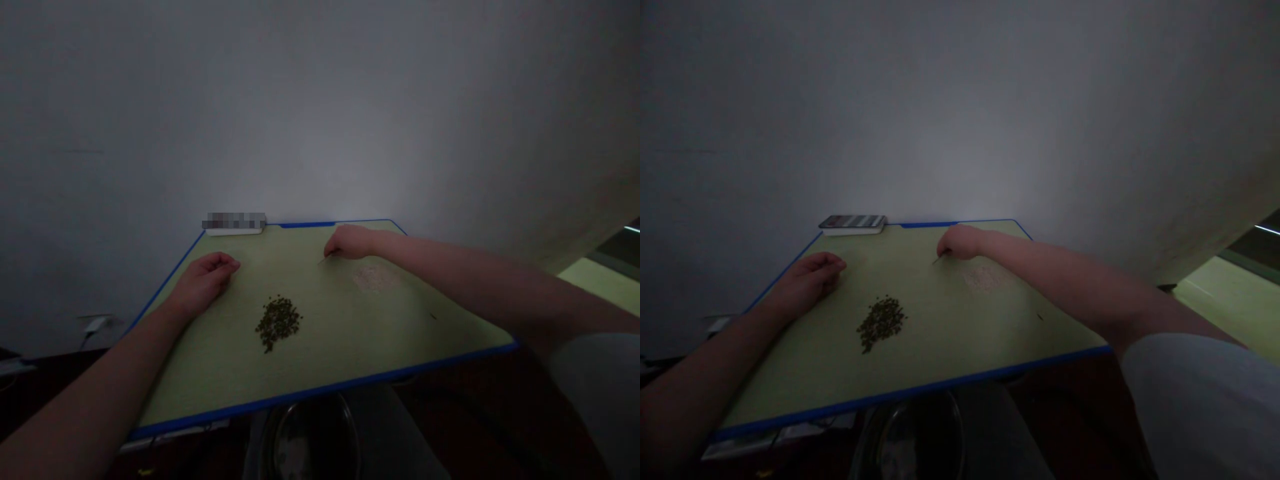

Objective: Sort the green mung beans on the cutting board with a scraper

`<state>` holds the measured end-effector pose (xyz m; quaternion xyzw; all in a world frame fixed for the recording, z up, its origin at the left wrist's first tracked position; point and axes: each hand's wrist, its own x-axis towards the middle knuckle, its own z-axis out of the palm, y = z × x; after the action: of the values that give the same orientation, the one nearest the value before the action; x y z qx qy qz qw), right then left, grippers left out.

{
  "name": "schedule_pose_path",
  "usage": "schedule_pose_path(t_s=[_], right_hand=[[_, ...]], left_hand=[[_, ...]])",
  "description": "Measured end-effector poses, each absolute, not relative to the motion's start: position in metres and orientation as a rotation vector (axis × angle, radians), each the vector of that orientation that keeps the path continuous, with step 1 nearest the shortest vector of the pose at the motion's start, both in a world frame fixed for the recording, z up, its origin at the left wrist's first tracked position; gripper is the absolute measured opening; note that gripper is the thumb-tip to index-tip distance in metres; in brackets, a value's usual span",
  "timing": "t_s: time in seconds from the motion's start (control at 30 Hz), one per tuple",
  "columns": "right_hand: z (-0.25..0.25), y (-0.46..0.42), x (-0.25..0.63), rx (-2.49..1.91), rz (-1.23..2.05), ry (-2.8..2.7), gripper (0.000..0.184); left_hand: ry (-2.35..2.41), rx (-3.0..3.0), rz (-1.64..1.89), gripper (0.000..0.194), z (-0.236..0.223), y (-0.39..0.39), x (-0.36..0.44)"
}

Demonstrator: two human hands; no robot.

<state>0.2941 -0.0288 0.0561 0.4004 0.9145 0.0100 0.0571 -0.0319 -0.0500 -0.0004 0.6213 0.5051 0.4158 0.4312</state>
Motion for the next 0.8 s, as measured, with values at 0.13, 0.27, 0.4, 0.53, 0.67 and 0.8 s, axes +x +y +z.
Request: schedule_pose_path(t_s=[0.13,0.27,0.4,0.53,0.67,0.8], right_hand=[[0.059,-0.063,0.327,1.147,-0.037,2.767,0.027],[0.060,-0.086,0.341,1.159,-0.061,2.768,0.030],[0.071,-0.089,0.344,1.240,-0.033,2.781,0.028],[0.105,-0.095,0.349,1.499,-0.003,2.875,0.027],[0.131,-0.116,0.347,1.717,-0.113,2.971,0.024],[0.125,-0.144,0.331,1.933,-0.685,3.012,0.026]], left_hand=[[1.249,1.564,1.032,0.022,0.001,-0.051,-0.031],[1.250,1.565,1.023,0.020,0.003,-0.053,-0.032],[1.242,1.563,1.021,0.020,0.005,-0.055,-0.031],[1.246,1.570,1.008,0.021,0.005,-0.055,-0.031],[1.219,1.560,1.013,0.021,0.003,-0.052,-0.032],[1.236,1.556,1.003,0.020,0.002,-0.052,-0.032]])
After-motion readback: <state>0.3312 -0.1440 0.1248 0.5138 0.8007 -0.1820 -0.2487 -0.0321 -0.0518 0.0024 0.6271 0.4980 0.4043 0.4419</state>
